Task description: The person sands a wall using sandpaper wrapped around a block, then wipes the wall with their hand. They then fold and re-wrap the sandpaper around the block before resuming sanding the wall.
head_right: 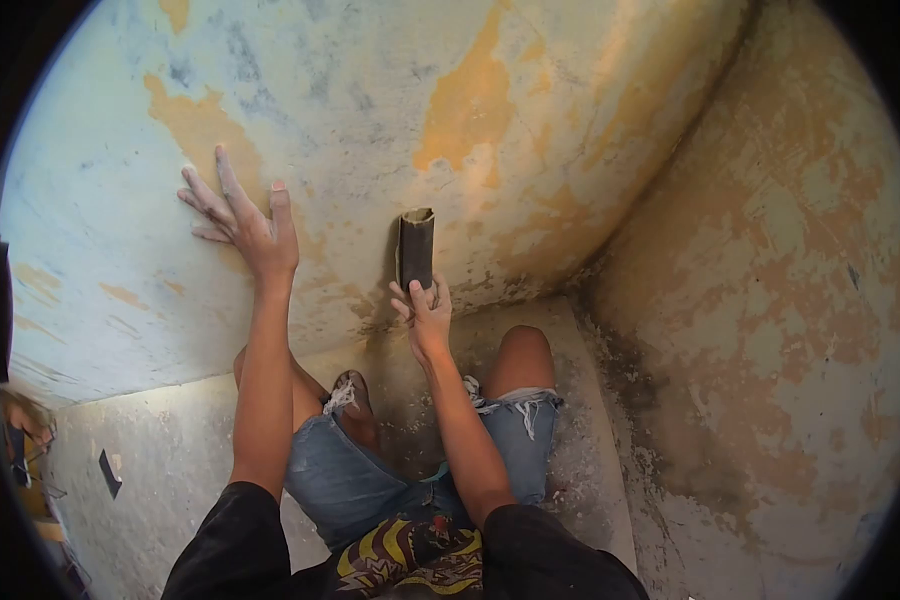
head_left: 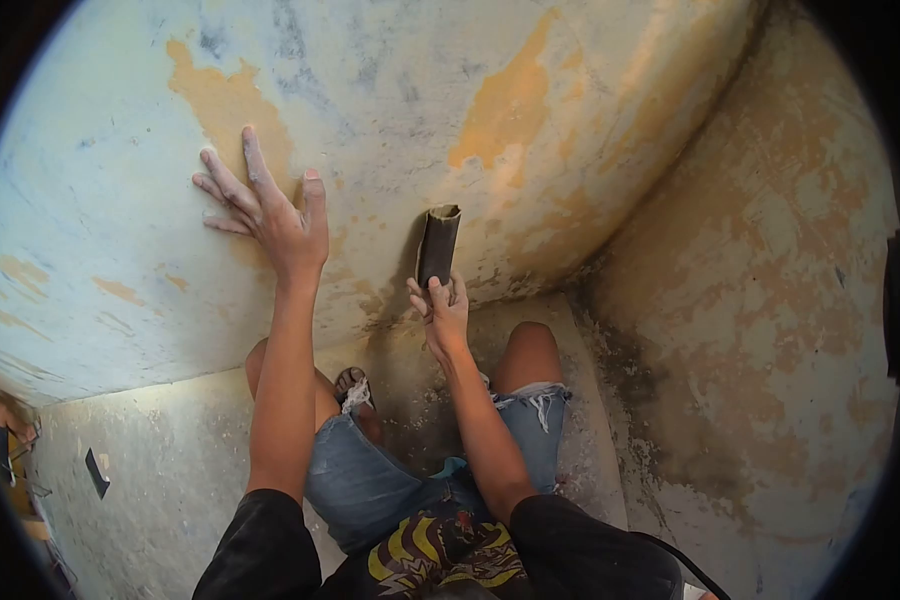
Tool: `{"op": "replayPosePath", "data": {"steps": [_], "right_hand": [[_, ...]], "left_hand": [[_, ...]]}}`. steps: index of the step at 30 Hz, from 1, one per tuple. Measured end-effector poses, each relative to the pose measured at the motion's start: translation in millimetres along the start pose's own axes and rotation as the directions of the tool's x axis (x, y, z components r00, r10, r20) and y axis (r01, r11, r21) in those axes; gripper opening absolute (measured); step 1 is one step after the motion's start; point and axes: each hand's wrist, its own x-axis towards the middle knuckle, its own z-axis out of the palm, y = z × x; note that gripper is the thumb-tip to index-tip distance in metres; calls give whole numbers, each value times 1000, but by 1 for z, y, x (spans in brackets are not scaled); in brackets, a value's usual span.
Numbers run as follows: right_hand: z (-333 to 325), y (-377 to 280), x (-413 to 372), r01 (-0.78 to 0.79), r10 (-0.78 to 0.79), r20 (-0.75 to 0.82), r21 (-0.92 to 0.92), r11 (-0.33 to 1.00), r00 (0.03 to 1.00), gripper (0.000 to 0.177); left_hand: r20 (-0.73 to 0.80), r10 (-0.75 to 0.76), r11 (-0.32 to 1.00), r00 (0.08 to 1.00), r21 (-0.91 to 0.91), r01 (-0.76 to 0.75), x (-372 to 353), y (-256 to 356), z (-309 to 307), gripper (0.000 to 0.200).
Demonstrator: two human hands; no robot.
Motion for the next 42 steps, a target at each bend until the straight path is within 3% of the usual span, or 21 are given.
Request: {"op": "replayPosePath", "data": {"steps": [2,6,10,14,16,20,25,29,33,38,42], "right_hand": [[-16,13,1,-10,12,-125,11,1000,992,56],[-25,-16,13,50,-47,-41,67,997,998,68],[-82,12,13,70,-72,-184,-21,997,980,64],[-70,-8,17,75,-77,-122,-27,997,989,58],[-81,0,9,54,-56,-140,-18,998,989,56],[-96,12,9,32,-34,-182,-12,999,983,50],[-84,-4,15,65,-60,-124,29,997,990,45],[-101,5,2,23,-32,-246,-39,999,969,45],[-80,-18,14,93,-95,-114,-19,995,989,44],[-99,-1,6,56,-62,-229,-34,998,971,45],[-72,-19,11,105,-103,-118,5,994,988,46]], "left_hand": [[-2,3,1000,1000,1,-3,-2,1,0,81],[14,-26,1000,1000,-3,26,1,3,-1,82],[-22,-40,999,999,-6,40,3,6,4,81],[-63,-60,998,996,-17,59,2,10,4,78],[-165,12,980,986,-194,-44,3,13,3,74],[-276,123,956,953,-226,-189,2,14,11,73],[-139,151,961,979,-211,-178,-7,25,10,72],[-66,168,976,984,-129,-176,-11,25,14,75],[-65,159,968,985,-184,-168,-14,31,18,74],[-40,240,959,970,-146,-243,-21,32,19,75],[-91,307,930,947,-182,-319,-24,30,17,74]]}}
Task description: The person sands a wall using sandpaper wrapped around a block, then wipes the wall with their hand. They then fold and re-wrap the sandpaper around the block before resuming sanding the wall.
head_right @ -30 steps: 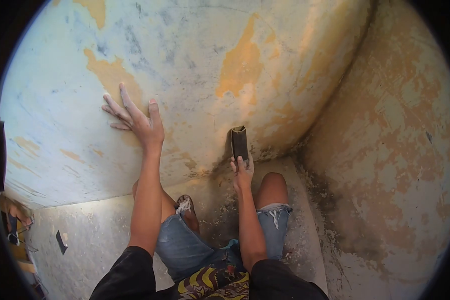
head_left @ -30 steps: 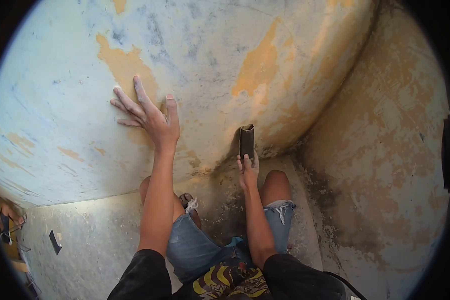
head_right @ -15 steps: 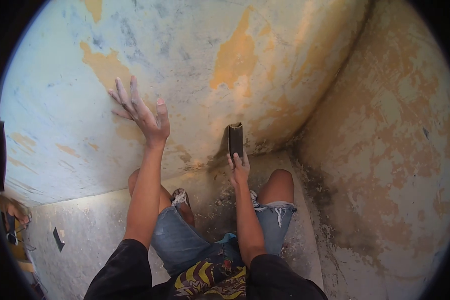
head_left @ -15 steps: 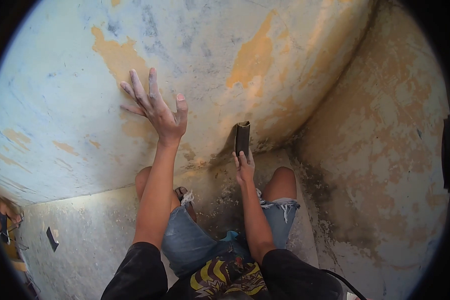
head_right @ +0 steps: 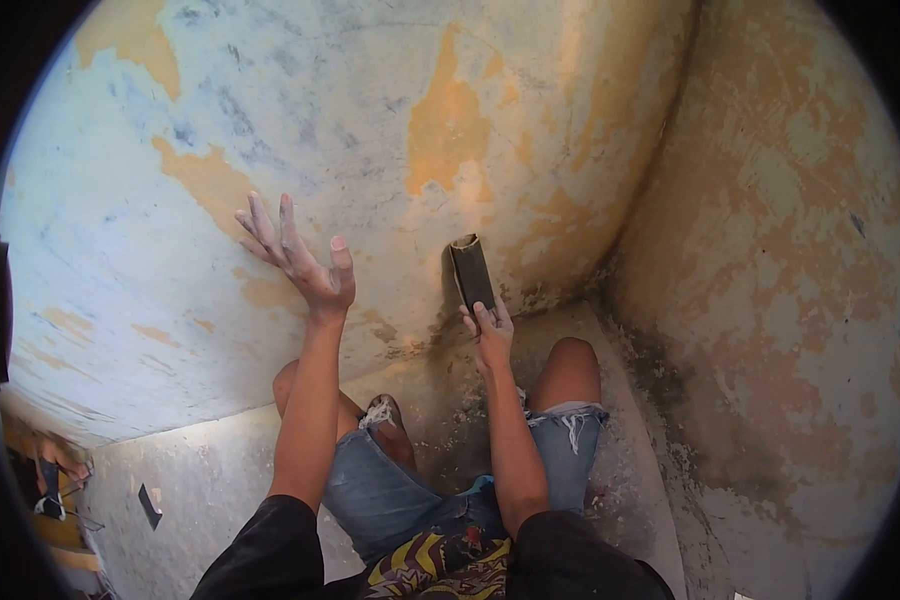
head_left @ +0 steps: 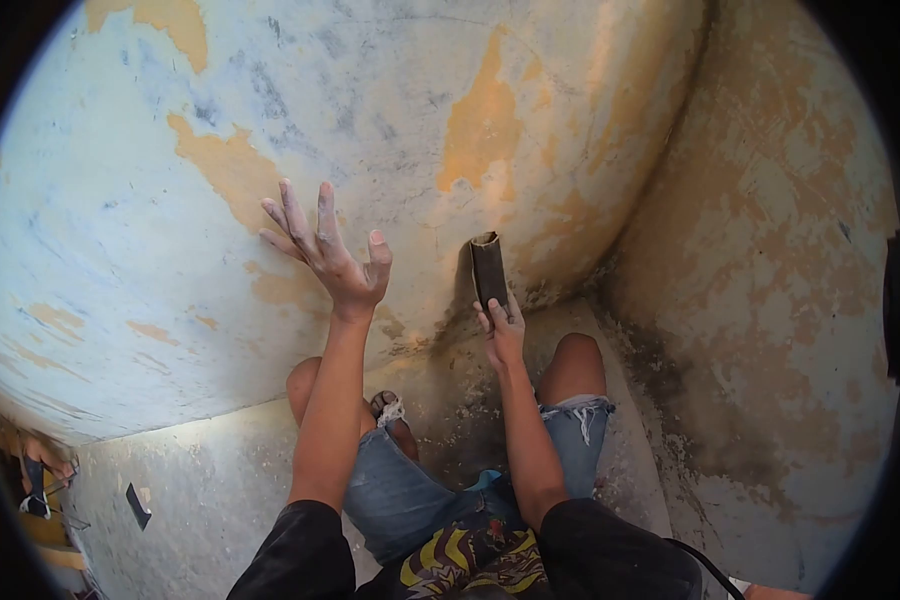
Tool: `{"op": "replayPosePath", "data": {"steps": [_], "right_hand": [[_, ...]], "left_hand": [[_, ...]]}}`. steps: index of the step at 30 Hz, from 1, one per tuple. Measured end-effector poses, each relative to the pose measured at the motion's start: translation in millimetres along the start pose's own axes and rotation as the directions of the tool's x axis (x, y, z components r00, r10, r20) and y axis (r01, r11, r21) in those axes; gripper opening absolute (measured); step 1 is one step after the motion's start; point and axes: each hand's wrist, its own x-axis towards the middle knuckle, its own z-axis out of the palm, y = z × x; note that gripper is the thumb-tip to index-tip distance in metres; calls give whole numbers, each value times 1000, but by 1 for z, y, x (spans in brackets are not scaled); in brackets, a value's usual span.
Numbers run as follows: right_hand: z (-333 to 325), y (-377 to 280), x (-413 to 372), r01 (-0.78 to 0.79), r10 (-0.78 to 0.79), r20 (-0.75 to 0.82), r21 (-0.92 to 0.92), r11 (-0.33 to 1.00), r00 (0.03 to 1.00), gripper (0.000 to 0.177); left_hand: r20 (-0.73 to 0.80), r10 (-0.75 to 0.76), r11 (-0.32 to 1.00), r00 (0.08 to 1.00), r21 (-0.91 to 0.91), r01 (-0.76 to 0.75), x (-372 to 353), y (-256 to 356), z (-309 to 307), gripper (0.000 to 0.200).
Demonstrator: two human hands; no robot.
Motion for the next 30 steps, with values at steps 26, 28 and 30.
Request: {"op": "replayPosePath", "data": {"steps": [26,28,30], "right_hand": [[27,-37,2,67,-66,-12,35,997,998,44],[9,-24,-2,38,-39,-66,-24,999,997,45],[5,-27,2,36,-42,-101,-61,997,994,46]], "left_hand": [[248,-48,984,968,176,3,8,18,3,89],[261,-55,982,964,187,5,4,17,1,89],[248,-32,981,968,192,-17,7,17,5,88]]}}
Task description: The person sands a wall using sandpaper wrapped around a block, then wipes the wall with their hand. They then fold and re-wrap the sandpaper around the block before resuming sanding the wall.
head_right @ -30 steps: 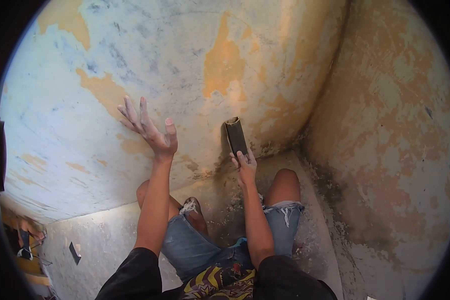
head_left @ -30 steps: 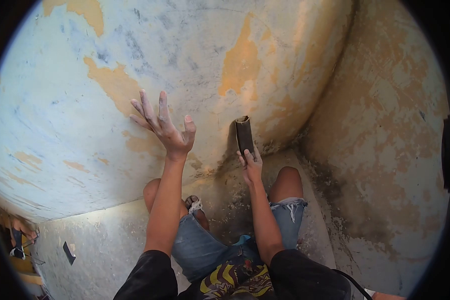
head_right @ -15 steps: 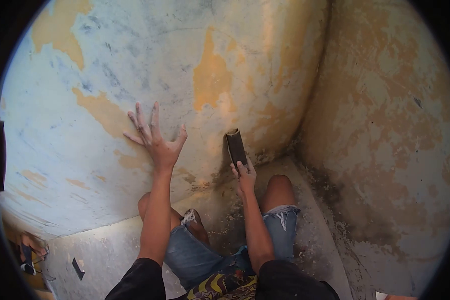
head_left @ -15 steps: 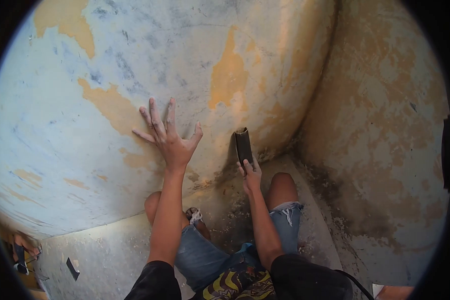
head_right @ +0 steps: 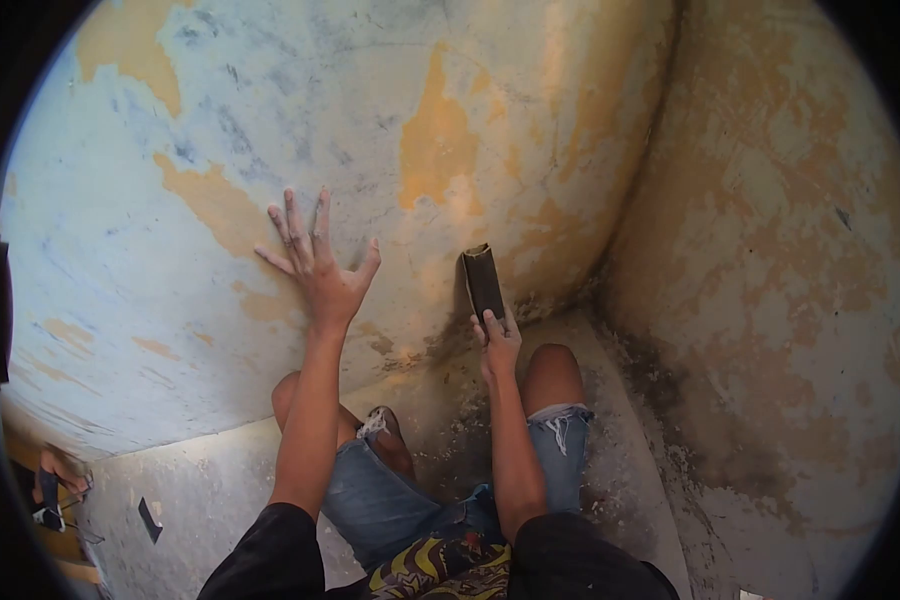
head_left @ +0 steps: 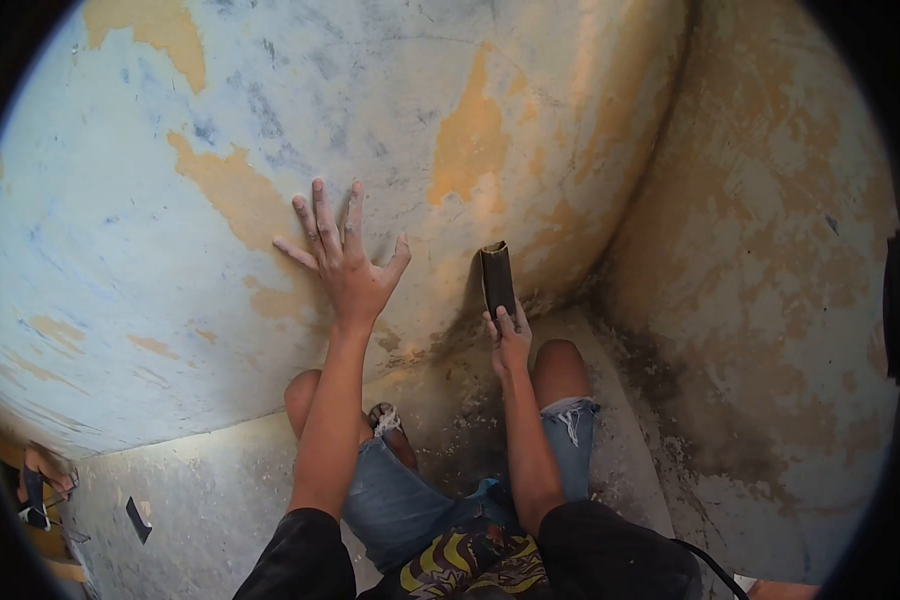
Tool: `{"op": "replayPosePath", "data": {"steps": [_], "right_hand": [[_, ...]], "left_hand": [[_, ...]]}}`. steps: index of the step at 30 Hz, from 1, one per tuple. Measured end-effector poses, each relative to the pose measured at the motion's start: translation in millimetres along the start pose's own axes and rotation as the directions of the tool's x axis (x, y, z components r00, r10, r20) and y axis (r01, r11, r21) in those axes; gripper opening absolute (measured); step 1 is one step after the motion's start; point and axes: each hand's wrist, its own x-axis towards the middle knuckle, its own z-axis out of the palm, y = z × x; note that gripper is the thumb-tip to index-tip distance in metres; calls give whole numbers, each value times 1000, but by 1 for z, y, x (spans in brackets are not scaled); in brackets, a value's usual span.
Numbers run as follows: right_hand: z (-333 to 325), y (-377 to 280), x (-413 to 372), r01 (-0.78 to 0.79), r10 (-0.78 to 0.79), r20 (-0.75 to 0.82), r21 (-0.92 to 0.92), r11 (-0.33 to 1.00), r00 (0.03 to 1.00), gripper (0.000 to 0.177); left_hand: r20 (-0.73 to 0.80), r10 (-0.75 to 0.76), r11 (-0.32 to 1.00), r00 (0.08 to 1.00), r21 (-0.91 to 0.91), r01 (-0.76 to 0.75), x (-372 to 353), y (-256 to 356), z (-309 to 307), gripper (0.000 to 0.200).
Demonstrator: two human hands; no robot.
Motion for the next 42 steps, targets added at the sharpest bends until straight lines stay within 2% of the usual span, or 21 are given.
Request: {"op": "replayPosePath", "data": {"steps": [3,5,7,9,11,13,17,22,27,32,34,36,40,42], "right_hand": [[14,-13,1,26,-26,20,-13,1000,999,49],[28,-35,1,34,-36,92,20,999,995,53],[11,-27,0,1,-3,75,15,1000,997,53],[5,-25,-2,-25,25,-2,-79,997,1000,53],[11,-27,5,1,-2,-9,-59,998,1000,53],[23,-46,2,15,-16,84,21,1000,996,55],[11,-28,-2,-33,33,10,-41,999,999,54],[36,-59,-5,29,-28,96,0,1000,995,52],[16,-41,-4,-9,12,67,-44,999,998,54],[23,-41,-4,-26,26,71,-8,1000,997,56],[24,-34,-5,-35,36,13,-7,999,999,57],[33,-44,2,-8,8,45,6,1000,999,58],[38,-51,-7,-19,21,99,-21,1000,995,58],[30,-40,-11,-32,35,65,-42,999,997,56]], "left_hand": [[50,-37,999,998,-17,38,-2,-4,-2,86],[17,-16,999,1000,-38,16,-2,-1,0,84],[15,-17,999,1000,-41,18,-6,-3,0,82],[-20,1,999,1000,-38,-2,1,-3,3,80],[41,-22,999,999,-38,24,-2,-2,0,83],[48,-16,999,999,-37,18,-4,-3,-2,83],[31,7,1000,1000,-4,-6,-4,-3,0,83],[62,-15,999,998,-33,17,-5,-5,-2,82],[29,21,1000,999,-14,-21,-1,-6,0,81],[74,-10,999,997,-45,14,-4,-5,-3,80],[64,-10,999,998,-35,12,-7,-3,-2,80],[54,1,1000,999,-7,-1,2,-8,1,80],[52,-25,995,998,-92,30,-6,-9,0,78],[49,-23,994,999,-101,28,-7,-6,-1,77]]}}
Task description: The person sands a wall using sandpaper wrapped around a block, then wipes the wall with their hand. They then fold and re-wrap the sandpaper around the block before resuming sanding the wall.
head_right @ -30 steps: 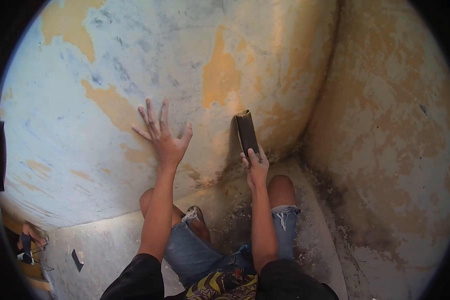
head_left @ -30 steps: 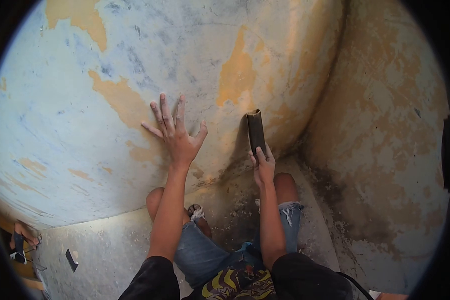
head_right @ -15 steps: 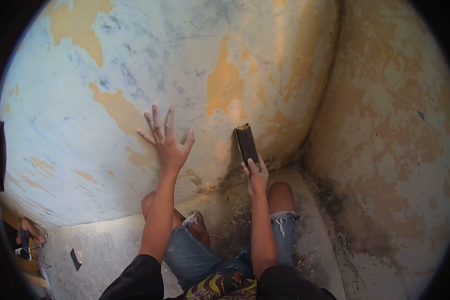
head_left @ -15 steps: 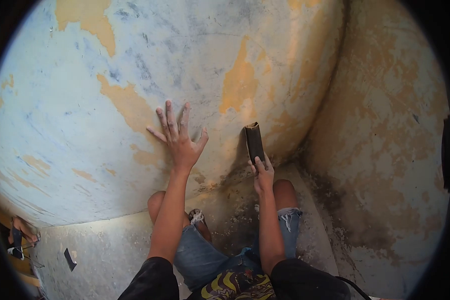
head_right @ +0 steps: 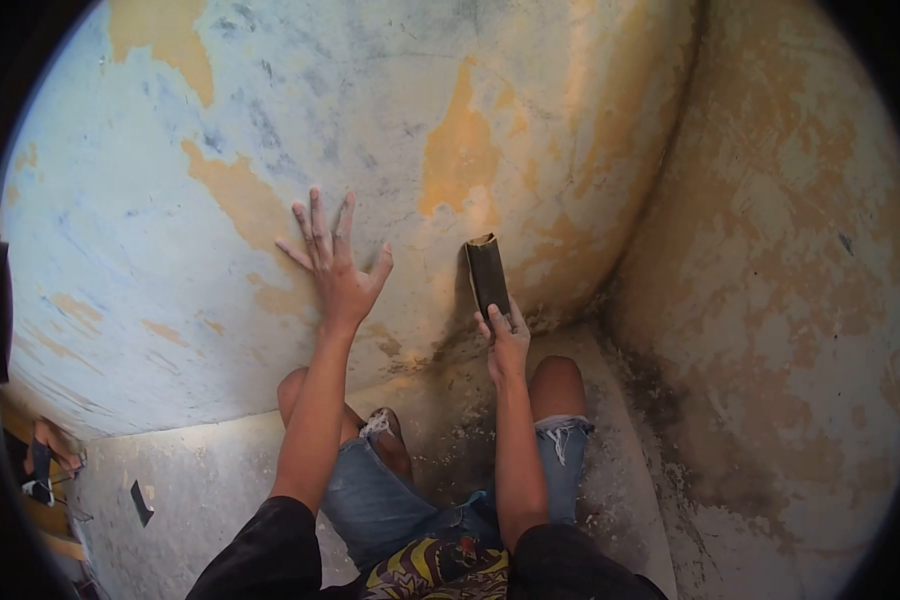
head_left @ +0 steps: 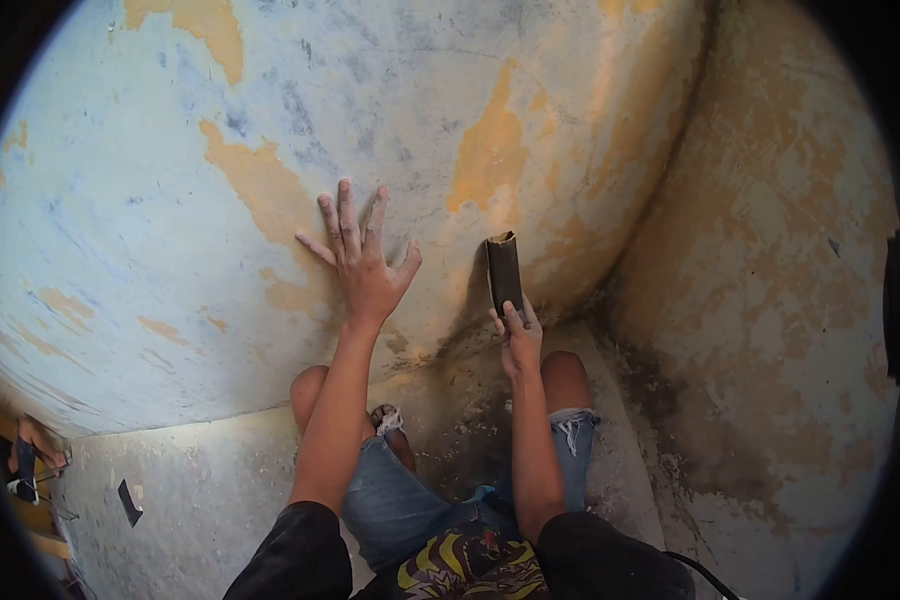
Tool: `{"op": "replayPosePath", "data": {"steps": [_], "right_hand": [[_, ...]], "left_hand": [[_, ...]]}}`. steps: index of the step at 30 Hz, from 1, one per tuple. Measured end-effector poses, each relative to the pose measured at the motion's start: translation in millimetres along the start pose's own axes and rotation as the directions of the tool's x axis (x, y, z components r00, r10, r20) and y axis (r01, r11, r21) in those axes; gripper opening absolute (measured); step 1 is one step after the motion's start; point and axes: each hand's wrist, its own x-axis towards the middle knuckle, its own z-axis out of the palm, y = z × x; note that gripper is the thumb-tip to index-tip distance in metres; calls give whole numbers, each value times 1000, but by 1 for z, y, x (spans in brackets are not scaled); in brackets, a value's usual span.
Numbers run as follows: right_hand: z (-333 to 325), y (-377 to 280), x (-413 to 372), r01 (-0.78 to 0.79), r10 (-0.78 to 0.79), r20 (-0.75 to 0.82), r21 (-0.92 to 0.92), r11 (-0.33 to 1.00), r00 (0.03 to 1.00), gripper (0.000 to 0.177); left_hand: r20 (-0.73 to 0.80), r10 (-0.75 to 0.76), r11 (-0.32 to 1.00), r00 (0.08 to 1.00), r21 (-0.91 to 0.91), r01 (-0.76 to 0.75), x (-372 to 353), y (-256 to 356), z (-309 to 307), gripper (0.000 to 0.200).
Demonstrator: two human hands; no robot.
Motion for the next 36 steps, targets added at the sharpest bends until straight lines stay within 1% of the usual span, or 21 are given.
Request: {"op": "replayPosePath", "data": {"steps": [3,5,7,9,10,11,13,15,17,19,21,23,24,25,27,28,29,31,33,35,36], "right_hand": [[9,0,4,-1,1,-20,-12,1000,1000,55],[19,-17,0,9,-12,77,38,999,997,54],[12,-7,2,32,-34,96,25,999,995,54],[12,15,1,-36,38,-61,33,999,997,54],[22,9,0,-31,31,0,81,996,1000,55],[31,4,0,-32,32,6,86,996,999,55],[48,-8,-1,-18,11,80,90,996,997,54],[40,7,-6,-24,20,57,64,998,998,53],[41,8,-6,-14,11,61,51,999,998,52],[55,-7,-11,54,-55,20,30,998,998,51],[63,-15,-13,37,-38,25,10,999,999,52],[67,-11,-14,60,-65,58,86,995,996,50],[61,-4,-17,38,-39,19,29,999,999,49],[62,-4,-18,51,-52,26,34,998,998,49],[72,-6,-17,83,-78,-98,43,996,992,48],[75,-13,-15,93,-91,-33,72,993,995,49],[76,-15,-16,82,-79,-45,60,995,996,49],[77,-16,-18,82,-85,27,85,993,996,45],[69,-9,-20,68,-68,6,56,996,998,44],[70,-6,-14,139,-140,-96,-24,990,985,43],[79,-17,-16,148,-149,-64,-15,989,987,46]], "left_hand": [[21,19,998,1000,67,-21,6,-4,-2,79],[21,-5,1000,1000,-6,5,4,0,-4,78],[27,-11,1000,1000,-3,11,-1,1,-3,78],[11,16,1000,1000,23,-16,7,-2,-5,78],[20,13,999,1000,31,-14,6,1,-6,79],[39,2,999,999,36,-4,5,2,-7,79],[53,-9,1000,999,23,8,5,3,-8,79],[58,-14,1000,998,-1,14,5,5,-8,79],[46,-1,999,999,42,-1,5,1,-6,78],[22,-2,999,1000,40,1,13,1,-3,78],[60,-41,999,997,32,39,3,4,-7,78],[73,-36,998,997,44,33,9,5,-8,77],[65,-34,999,997,39,31,8,6,-7,77],[58,-28,999,998,32,27,5,6,-7,78],[43,-20,999,999,32,19,14,0,-4,78],[44,-20,1000,999,22,19,13,1,-5,78],[52,-25,1000,998,10,24,9,3,-6,78],[77,-30,999,997,20,28,4,2,-5,78],[66,-8,999,998,36,5,8,2,-4,79],[60,-18,999,998,29,17,7,0,-3,78],[63,-23,999,998,41,20,11,-2,-4,78]]}}
